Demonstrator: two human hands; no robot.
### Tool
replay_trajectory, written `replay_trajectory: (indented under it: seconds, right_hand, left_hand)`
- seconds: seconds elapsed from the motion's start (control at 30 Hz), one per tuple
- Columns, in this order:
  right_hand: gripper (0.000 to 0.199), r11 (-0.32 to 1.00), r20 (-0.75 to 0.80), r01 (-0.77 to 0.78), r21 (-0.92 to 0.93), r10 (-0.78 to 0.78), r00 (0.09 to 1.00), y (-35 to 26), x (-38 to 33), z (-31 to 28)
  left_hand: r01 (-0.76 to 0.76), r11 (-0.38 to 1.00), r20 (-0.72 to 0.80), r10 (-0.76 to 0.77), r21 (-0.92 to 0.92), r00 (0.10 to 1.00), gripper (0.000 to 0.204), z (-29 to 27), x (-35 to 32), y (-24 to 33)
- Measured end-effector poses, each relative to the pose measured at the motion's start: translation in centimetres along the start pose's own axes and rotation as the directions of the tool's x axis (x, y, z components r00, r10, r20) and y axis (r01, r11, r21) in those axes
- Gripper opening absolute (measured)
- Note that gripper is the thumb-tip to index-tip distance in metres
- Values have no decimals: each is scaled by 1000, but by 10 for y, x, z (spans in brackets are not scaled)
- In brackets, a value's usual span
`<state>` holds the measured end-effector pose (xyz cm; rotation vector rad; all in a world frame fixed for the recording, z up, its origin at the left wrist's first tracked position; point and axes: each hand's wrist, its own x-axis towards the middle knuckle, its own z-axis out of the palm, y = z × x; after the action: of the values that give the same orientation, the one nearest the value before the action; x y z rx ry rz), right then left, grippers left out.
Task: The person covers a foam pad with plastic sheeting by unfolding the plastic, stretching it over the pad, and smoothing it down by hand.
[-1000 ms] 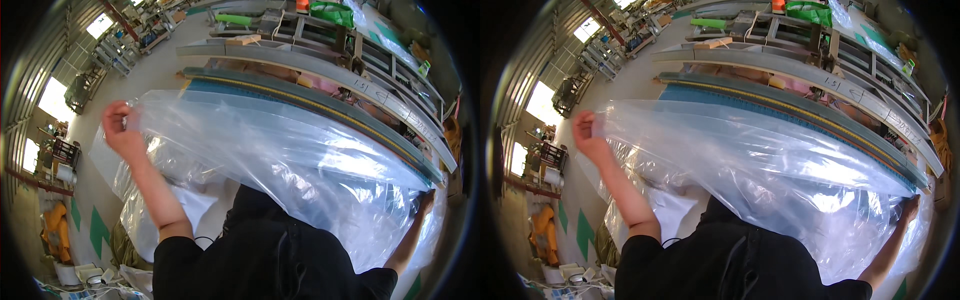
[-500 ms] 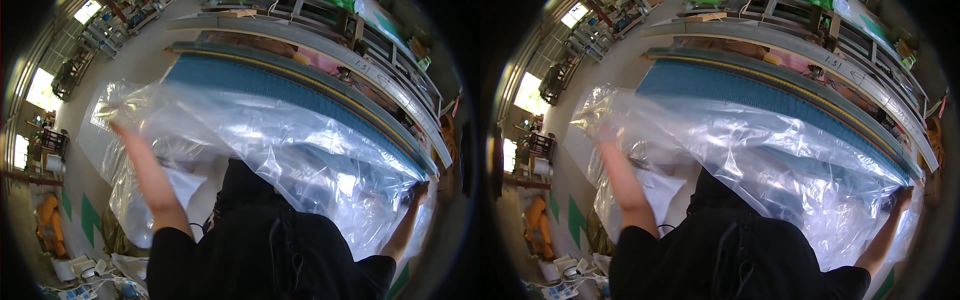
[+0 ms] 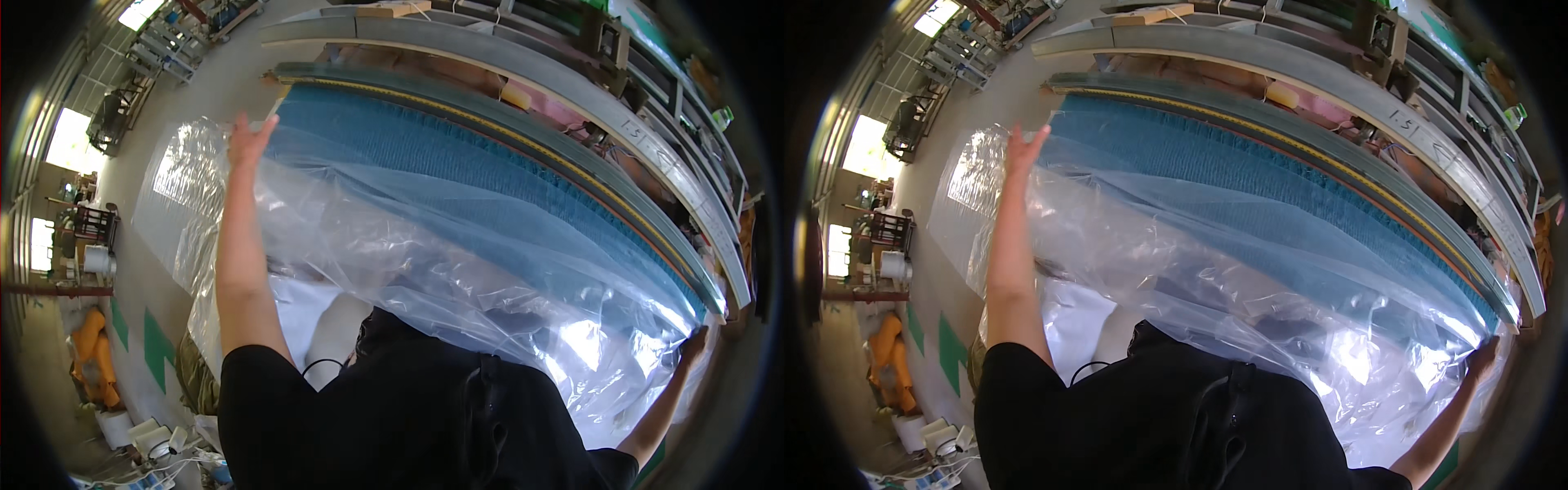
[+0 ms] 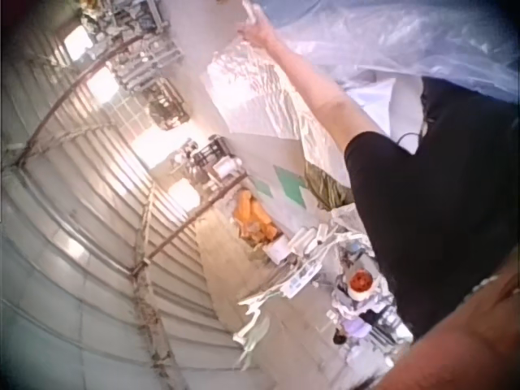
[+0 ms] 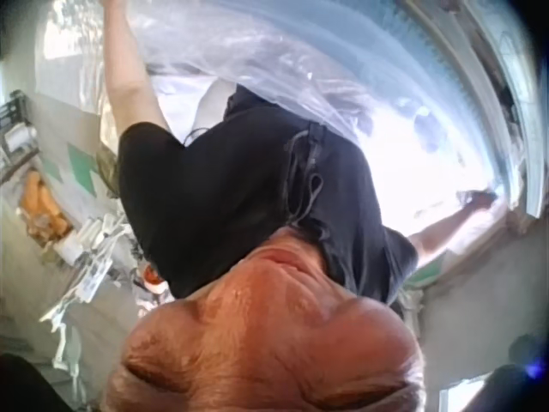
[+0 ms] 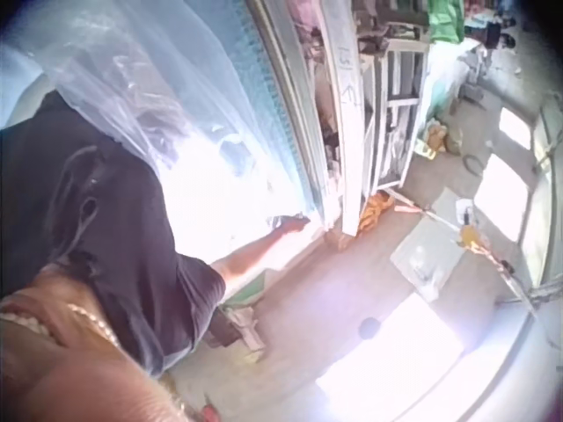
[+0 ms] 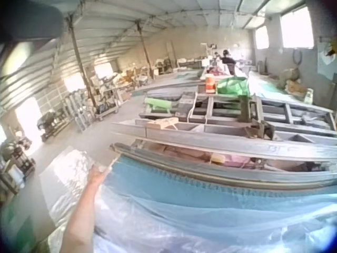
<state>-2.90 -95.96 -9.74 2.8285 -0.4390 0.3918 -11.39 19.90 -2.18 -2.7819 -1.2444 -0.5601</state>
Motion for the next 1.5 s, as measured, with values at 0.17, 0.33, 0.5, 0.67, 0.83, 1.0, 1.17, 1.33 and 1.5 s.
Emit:
replay_trajectory:
  seconds: [0.17, 0.33, 0.5, 0.67, 0.83, 1.0, 1.17, 1.33, 1.5]
  right_hand:
    - [34, 979, -21, 14, -202, -18, 1000, 83, -13, -13]
    - [35, 995, 60, -81, 49, 78, 995, 56, -1, -9]
    - [35, 997, -3, -35, -63, 35, 999, 85, -9, -2]
    - [33, 999, -78, -43, -23, 42, 996, 81, -12, 0]
    - [33, 982, 29, -51, -179, 57, 998, 73, -9, 6]
    - [32, 965, -227, 129, -230, -182, 957, 163, -29, 1]
    - [34, 991, -48, -137, 5, 137, 989, 165, -56, 8]
    - [33, 971, -287, -230, -71, 201, 937, 182, -85, -10]
    - [35, 892, -240, -453, 9, 442, 865, 168, -101, -23]
  left_hand:
    - [7, 999, 24, -6, -41, 1000, 77, 25, -19, 28]
    - [-636, 763, -103, 646, 116, 757, 51, -48, -41, 72]
    - [-645, 719, 163, 691, -260, 704, 32, -40, -45, 112]
    - [-552, 705, 407, 708, -445, 577, 21, -45, -31, 124]
    - [-352, 700, 247, 601, -621, 760, 18, -38, -26, 134]
    - [-424, 694, 242, 646, -582, 724, 19, -14, -42, 140]
    - [-443, 694, 288, 671, -567, 683, 21, -46, -68, 126]
    - [-609, 636, 221, 756, -474, 617, 20, -35, -52, 139]
    - [-773, 564, 204, 826, -292, 525, 23, -52, -47, 151]
